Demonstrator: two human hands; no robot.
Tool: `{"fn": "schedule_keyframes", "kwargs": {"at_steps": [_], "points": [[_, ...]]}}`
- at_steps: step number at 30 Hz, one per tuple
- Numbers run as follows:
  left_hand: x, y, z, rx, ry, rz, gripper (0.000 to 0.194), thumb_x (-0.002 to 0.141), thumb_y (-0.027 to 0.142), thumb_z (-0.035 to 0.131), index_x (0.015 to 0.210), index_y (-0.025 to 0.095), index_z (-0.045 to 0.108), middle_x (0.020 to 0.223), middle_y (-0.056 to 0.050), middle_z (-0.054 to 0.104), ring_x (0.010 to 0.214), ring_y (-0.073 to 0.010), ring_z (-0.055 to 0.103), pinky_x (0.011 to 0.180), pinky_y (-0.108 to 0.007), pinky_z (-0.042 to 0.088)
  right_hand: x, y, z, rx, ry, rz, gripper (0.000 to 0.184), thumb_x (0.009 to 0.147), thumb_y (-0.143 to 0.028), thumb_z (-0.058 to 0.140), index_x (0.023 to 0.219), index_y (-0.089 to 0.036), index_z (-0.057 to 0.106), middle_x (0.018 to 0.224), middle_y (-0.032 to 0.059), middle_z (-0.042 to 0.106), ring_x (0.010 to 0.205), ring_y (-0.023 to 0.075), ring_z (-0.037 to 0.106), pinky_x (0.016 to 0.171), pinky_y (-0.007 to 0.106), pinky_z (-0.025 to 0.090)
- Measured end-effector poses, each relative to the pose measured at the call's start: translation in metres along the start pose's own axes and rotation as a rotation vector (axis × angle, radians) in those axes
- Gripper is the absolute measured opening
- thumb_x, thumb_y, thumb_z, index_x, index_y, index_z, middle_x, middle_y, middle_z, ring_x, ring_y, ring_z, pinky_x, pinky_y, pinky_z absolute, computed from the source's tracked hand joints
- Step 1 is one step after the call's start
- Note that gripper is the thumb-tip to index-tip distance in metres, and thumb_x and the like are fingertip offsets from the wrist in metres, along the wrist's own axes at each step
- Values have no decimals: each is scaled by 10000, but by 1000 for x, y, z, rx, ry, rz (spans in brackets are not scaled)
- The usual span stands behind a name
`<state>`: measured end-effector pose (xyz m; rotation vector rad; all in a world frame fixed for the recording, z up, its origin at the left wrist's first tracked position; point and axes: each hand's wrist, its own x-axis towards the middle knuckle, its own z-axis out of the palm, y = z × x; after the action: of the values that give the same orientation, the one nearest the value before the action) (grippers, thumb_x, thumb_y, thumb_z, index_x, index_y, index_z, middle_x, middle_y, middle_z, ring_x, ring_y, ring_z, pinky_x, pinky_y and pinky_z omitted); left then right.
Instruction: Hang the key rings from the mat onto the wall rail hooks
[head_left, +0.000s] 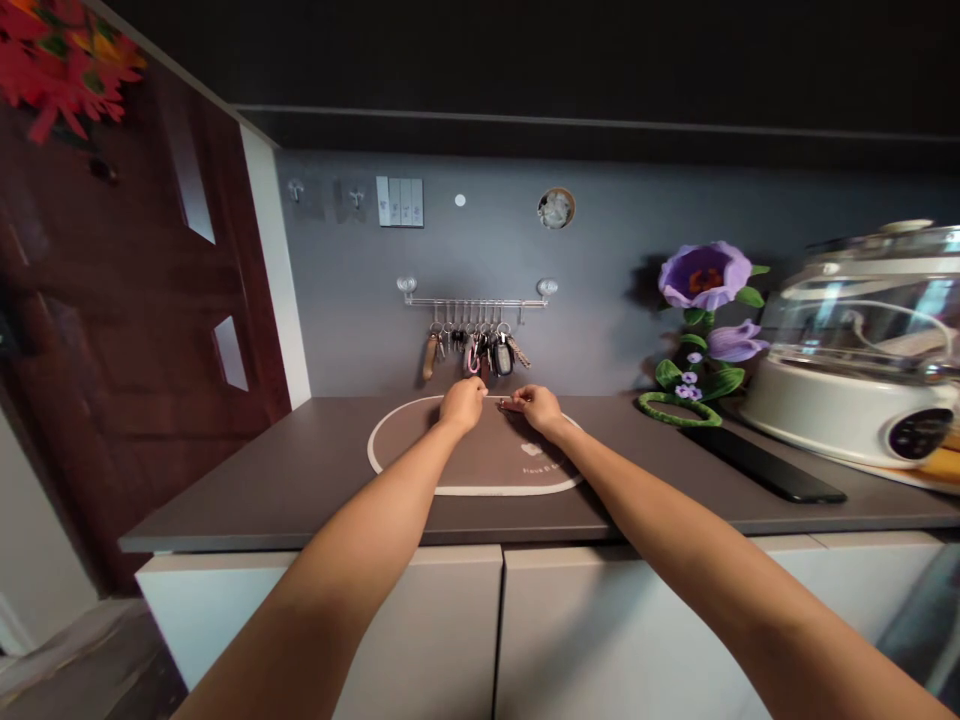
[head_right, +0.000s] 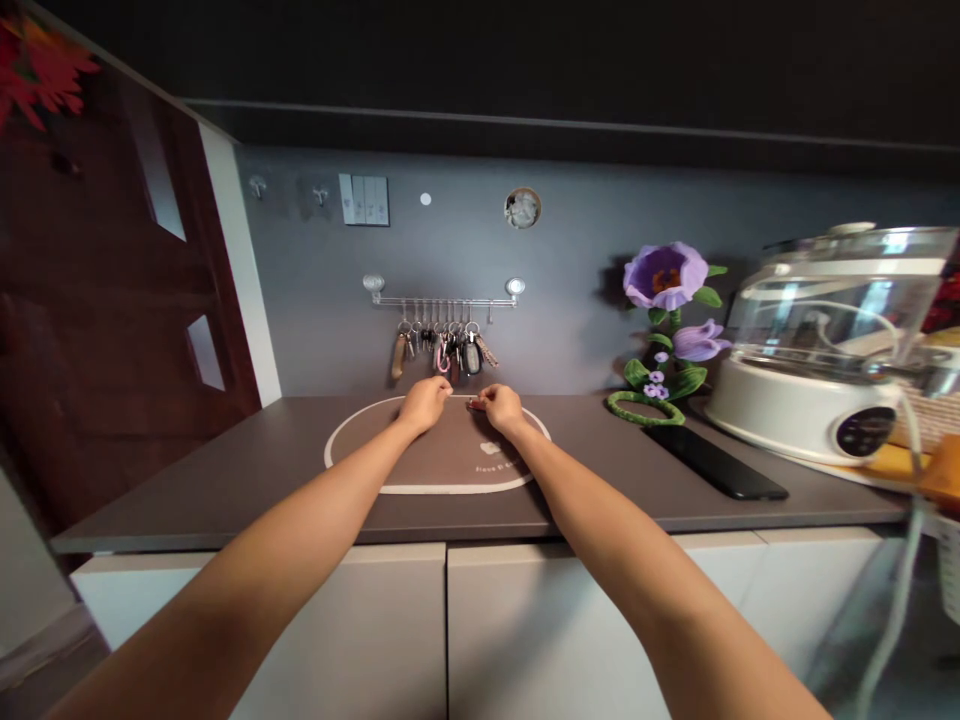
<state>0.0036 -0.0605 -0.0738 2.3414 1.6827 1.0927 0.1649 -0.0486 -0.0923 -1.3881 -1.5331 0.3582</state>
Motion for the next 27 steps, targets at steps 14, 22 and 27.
{"fn": "schedule_keyframes", "kwargs": {"at_steps": [14,22,27], "points": [[0,-4,3,29,-56,0,179,808,233,467,869,182,627,922,-78,648,864,-171,568,775,-252,388,12,7,16,-119,-31,-65,57,524,-227,708,531,-235,653,546,-1,611,577,148,550,622,253,389],[0,-6,4,35,-85,-6,181,806,233,467,872,178,627,927,-85,646,873,-175,566,784,-254,389,10,4,17,-194,-41,-115,53,581,-195,663,585,-243,685,622,11,645,608,155,553,610,256,380],[0,-7,4,30,-77,-7,176,801,221,468,850,168,628,904,-86,648,848,-171,568,770,-251,388,7,-1,14,-249,-97,-127,67,639,-232,635,645,-232,701,655,26,662,611,161,565,600,252,381]]}}
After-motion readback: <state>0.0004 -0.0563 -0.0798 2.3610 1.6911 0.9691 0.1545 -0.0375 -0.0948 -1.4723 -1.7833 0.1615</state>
